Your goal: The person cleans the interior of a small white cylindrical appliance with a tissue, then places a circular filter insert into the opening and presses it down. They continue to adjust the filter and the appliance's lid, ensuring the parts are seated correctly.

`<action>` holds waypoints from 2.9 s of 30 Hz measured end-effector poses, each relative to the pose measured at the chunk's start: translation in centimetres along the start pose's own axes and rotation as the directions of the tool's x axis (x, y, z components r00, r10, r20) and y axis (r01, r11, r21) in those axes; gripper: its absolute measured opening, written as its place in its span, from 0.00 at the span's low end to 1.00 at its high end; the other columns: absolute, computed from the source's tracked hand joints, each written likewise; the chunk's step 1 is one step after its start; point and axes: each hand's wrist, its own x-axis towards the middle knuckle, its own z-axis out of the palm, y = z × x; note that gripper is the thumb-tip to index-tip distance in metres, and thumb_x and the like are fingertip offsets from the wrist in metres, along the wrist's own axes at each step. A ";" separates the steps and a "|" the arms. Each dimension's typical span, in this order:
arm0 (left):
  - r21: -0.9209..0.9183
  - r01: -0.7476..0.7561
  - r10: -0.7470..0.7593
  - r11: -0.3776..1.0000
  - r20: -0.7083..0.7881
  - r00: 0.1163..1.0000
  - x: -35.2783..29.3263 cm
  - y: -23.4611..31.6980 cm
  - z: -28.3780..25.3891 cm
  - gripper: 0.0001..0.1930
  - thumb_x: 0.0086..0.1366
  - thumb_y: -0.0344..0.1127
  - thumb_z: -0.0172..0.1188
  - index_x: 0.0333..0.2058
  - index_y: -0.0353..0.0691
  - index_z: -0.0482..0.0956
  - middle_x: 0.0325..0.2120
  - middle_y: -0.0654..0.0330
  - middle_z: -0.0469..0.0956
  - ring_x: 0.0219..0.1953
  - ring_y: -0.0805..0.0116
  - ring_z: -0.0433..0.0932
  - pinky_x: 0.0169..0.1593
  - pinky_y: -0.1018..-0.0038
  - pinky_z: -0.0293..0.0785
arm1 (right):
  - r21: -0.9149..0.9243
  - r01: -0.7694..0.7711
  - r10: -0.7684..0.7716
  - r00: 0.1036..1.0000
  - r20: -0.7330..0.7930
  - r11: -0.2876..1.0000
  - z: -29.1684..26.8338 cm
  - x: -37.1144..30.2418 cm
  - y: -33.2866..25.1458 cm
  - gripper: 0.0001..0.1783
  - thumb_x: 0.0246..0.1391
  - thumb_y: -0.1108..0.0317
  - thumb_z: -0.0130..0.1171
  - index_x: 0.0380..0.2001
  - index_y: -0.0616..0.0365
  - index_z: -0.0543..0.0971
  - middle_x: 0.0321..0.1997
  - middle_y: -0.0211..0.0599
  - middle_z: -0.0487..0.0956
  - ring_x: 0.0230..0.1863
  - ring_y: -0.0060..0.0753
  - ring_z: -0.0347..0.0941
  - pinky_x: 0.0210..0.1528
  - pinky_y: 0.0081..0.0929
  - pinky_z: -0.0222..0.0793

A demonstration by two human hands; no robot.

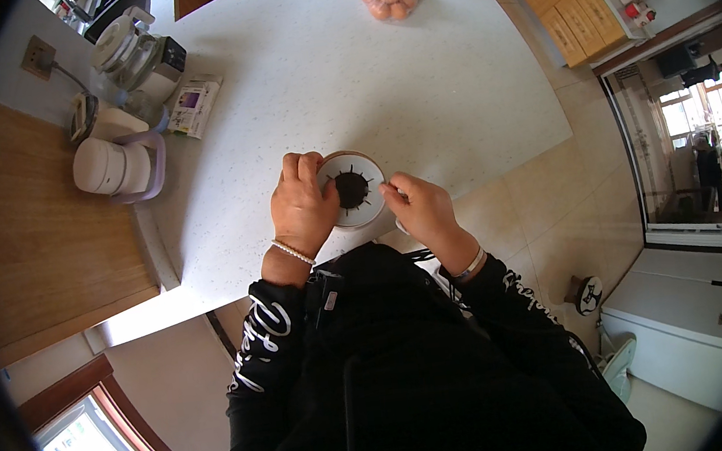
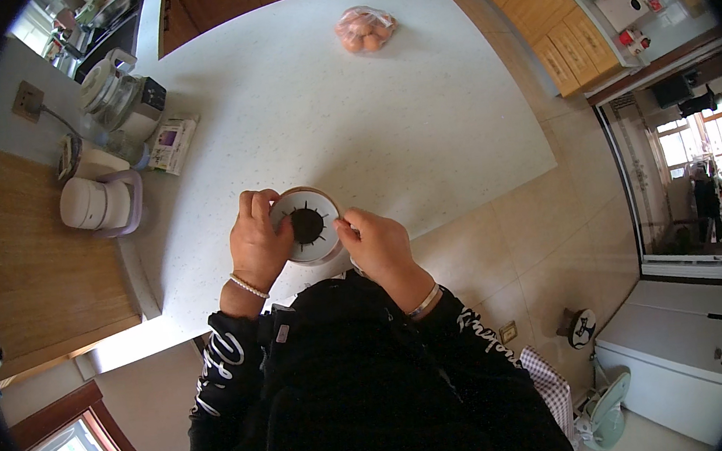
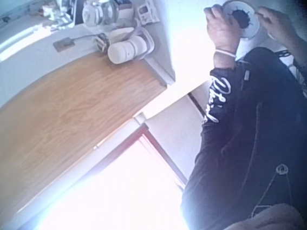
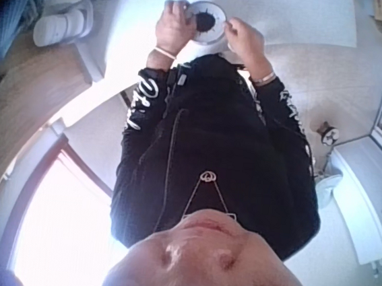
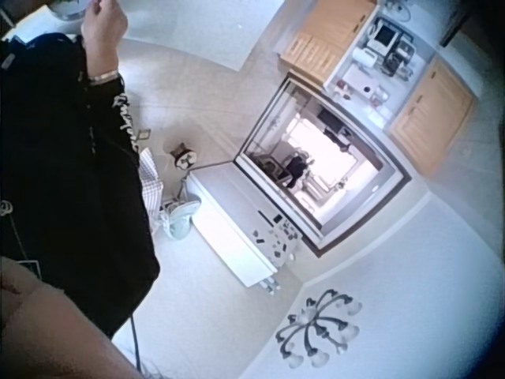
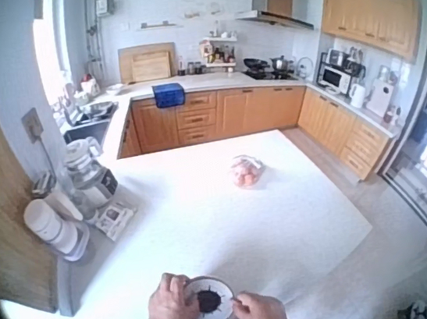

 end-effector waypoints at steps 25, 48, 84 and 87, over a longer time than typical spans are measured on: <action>-0.181 0.131 -0.137 0.975 -0.022 0.990 0.2 -1.6 1.9 0.08 0.60 0.33 0.65 0.39 0.44 0.80 0.36 0.57 0.75 0.38 0.56 0.78 0.40 0.64 0.76 | 0.216 -0.269 0.224 0.951 0.212 0.939 1.0 3.8 2.0 0.18 0.61 0.52 0.59 0.32 0.59 0.76 0.17 0.27 0.70 0.16 0.18 0.62 0.21 0.23 0.58; -0.668 0.489 -0.335 0.561 0.357 0.872 1.1 -2.9 3.4 0.11 0.68 0.35 0.58 0.46 0.37 0.79 0.39 0.61 0.79 0.43 0.72 0.77 0.49 0.77 0.73 | 0.115 -0.151 0.121 0.964 0.235 0.982 1.3 7.1 0.4 0.21 0.56 0.48 0.64 0.33 0.56 0.74 0.22 0.32 0.71 0.25 0.28 0.66 0.30 0.28 0.65; -0.756 0.217 -0.187 0.617 0.127 0.974 -1.2 -2.0 3.2 0.16 0.70 0.25 0.50 0.54 0.41 0.78 0.53 0.56 0.75 0.58 0.62 0.71 0.61 0.72 0.66 | 0.001 0.367 -0.366 0.929 0.049 0.930 0.6 3.6 1.1 0.27 0.56 0.73 0.59 0.58 0.38 0.76 0.26 0.33 0.71 0.26 0.33 0.71 0.29 0.30 0.69; -0.733 0.166 -0.139 0.659 0.098 0.985 -1.1 -2.1 3.5 0.17 0.70 0.24 0.49 0.54 0.41 0.78 0.53 0.57 0.75 0.56 0.65 0.71 0.60 0.74 0.66 | -0.042 0.409 -0.407 0.912 0.053 0.912 0.6 3.7 0.8 0.26 0.56 0.70 0.59 0.59 0.35 0.76 0.25 0.33 0.70 0.24 0.37 0.70 0.27 0.35 0.68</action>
